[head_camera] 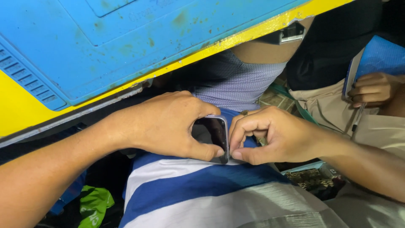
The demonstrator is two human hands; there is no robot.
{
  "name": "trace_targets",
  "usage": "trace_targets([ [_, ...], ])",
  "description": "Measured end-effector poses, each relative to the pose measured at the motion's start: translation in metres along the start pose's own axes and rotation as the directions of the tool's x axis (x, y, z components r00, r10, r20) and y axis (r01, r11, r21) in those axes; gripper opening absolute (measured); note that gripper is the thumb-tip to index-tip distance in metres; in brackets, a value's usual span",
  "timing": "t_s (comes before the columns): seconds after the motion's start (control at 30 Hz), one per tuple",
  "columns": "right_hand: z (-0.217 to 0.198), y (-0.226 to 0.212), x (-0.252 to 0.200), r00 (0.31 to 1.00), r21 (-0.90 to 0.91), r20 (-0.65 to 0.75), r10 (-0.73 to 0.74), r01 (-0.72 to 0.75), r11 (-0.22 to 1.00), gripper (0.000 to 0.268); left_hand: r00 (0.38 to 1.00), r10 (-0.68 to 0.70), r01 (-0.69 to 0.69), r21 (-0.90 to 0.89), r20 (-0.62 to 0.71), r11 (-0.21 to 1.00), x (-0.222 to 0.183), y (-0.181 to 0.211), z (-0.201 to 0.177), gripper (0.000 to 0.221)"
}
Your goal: Securing a mobile phone cover with rubber bands after applying adhesive to ensure proper bonding.
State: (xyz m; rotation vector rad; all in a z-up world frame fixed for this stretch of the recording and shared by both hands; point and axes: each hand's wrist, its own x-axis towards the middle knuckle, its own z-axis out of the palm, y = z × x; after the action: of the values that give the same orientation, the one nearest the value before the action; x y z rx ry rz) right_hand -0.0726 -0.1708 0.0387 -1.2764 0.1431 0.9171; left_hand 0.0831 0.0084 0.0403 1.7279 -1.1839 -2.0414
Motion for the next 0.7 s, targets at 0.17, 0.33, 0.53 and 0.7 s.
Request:
trace_targets([
  [0.17,-0.003,0.0,0.002,1.0,-0.008,0.014,-0.014,0.014,1.0,0.007,1.0,0.004,-0.003,0.036,-0.027,0.999,0.002,-0.007,0.005,0.067],
  [0.33,-0.005,-0.004,0.006,0.999,-0.024,0.005,0.053,-0.053,0.998,0.012,0.998,0.027,-0.025,0.051,-0.057,0.998,0.001,-0.006,0.004,0.073],
  [0.53,-0.006,-0.008,0.006,0.999,-0.006,0.05,0.015,-0.015,1.0,0.019,0.994,0.064,-0.062,0.032,-0.087,0.998,-0.003,-0.004,0.001,0.055],
  [0.7,0.005,-0.008,0.005,0.999,0.204,-0.004,0.035,-0.033,0.978,0.015,0.997,0.047,-0.059,-0.209,-0.062,0.976,-0.014,0.003,-0.006,0.04],
])
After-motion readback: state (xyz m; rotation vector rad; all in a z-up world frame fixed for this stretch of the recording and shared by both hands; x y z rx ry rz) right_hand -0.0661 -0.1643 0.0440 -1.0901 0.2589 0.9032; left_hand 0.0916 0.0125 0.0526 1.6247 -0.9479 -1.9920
